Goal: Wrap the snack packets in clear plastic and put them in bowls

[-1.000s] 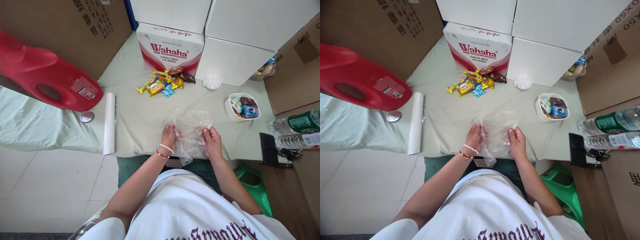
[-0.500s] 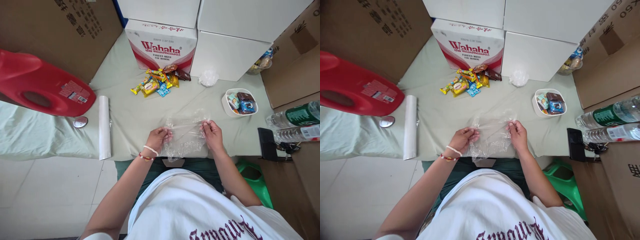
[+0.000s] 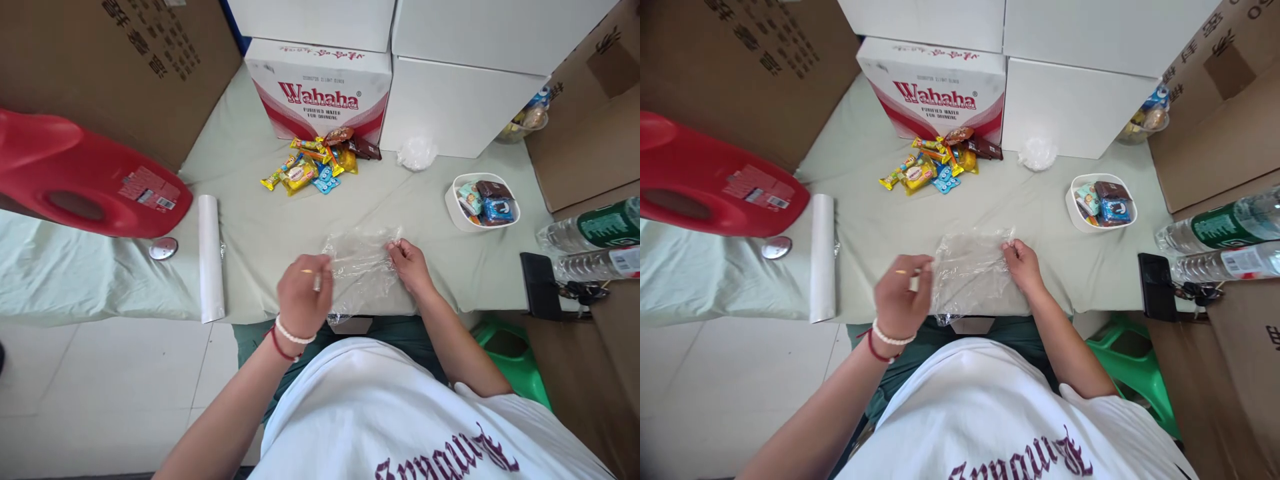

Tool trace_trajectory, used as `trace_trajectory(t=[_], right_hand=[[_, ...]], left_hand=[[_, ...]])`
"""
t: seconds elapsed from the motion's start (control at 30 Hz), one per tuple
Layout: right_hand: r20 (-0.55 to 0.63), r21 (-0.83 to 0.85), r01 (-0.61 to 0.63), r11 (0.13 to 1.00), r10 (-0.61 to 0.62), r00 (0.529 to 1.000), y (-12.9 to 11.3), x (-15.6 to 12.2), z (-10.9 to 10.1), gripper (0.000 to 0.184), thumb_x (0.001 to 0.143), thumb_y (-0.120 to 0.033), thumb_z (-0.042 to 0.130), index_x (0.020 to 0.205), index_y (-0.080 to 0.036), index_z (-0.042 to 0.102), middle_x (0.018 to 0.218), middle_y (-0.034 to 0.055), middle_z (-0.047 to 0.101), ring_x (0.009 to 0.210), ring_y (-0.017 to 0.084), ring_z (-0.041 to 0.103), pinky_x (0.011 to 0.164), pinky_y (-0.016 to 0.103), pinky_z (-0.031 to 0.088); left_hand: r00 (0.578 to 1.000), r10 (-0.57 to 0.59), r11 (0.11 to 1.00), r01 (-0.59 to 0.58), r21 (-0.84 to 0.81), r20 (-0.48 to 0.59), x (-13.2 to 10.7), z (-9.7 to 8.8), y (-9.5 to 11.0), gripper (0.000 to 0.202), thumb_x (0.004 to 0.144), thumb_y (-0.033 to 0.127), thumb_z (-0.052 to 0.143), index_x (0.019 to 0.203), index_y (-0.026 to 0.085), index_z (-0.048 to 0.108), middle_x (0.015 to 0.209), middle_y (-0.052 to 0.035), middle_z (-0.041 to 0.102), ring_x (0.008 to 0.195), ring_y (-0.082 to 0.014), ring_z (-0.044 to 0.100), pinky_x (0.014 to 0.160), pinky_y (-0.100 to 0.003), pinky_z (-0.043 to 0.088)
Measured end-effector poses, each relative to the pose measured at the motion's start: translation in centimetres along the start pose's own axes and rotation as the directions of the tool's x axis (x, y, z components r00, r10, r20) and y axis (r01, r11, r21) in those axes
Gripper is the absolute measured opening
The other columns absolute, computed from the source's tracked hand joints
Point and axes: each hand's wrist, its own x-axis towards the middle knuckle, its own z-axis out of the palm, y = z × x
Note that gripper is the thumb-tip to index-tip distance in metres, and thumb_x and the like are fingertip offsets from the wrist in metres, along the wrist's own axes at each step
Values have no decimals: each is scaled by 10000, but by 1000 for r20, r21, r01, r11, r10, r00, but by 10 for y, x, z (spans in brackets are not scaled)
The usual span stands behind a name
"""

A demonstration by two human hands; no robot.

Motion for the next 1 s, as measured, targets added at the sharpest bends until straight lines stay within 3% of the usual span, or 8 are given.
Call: trace_trajectory(t=[0.07,0.17,0.37,0.47,0.6,0.7,0.83,1.0], right_hand=[[19,-81,25,996,-24,1000,4,2,-2,375,890,-578,643,798,-217,593,632,-45,508,586,125,416,549,254,325],[6,-196,60,979,-60,998,7,4,-16,329,897,-539,622,916,-212,655,694,-29,564,613,138,460,580,262,369],[-217,-560,157,814,-327,920,-7,-25,-51,248,925,-412,579,1026,-205,672,960,64,651,746,186,580,777,361,488],[-57,-645,249,722,-370,927,-14,-55,-36,277,970,-457,571,1088,-228,675,969,79,658,846,228,615,786,363,497],[178,-696,283,660,-222,959,-7,-72,-10,289,949,-460,623,1126,-242,691,1014,104,703,954,276,644,756,364,503],[24,-598,207,774,-241,970,3,-70,-19,247,1006,-412,522,982,-236,694,949,77,718,891,235,653,795,356,505],[-324,-368,-1,930,-128,938,21,-79,-67,308,938,-520,605,935,-215,654,769,5,662,676,175,576,661,306,462],[-425,-402,-170,900,-19,905,30,-108,-120,370,864,-581,656,880,-211,654,702,3,647,607,177,551,598,306,426]], left_hand=[[959,130,985,-153,73,253,4,17,2,333,1012,379,471,1157,209,718,1162,-129,746,1115,-256,671,1023,-406,475],[895,77,956,-192,224,439,6,44,-20,474,1014,377,434,1386,155,628,1503,-190,586,1406,-332,528,1180,-529,354],[892,79,910,-247,333,446,-8,63,-54,602,1055,415,318,1597,166,400,1686,-143,342,1564,-304,335,1285,-583,127],[892,80,906,-251,341,445,-10,61,-50,606,1058,425,307,1606,179,386,1693,-137,324,1567,-304,331,1287,-598,95],[897,69,900,-245,361,437,-9,61,-47,607,1059,436,302,1602,180,395,1691,-134,331,1586,-314,284,1281,-620,76],[900,68,898,-243,366,430,-10,61,-49,611,1056,442,307,1609,194,386,1690,-132,337,1598,-321,248,1277,-637,62],[900,70,901,-242,361,431,-11,60,-50,608,1052,437,320,1613,211,379,1692,-134,334,1592,-320,267,1276,-635,69],[903,60,909,-226,351,425,-10,60,-49,617,1048,443,330,1612,200,379,1706,-154,290,1588,-322,279,1273,-638,86]])
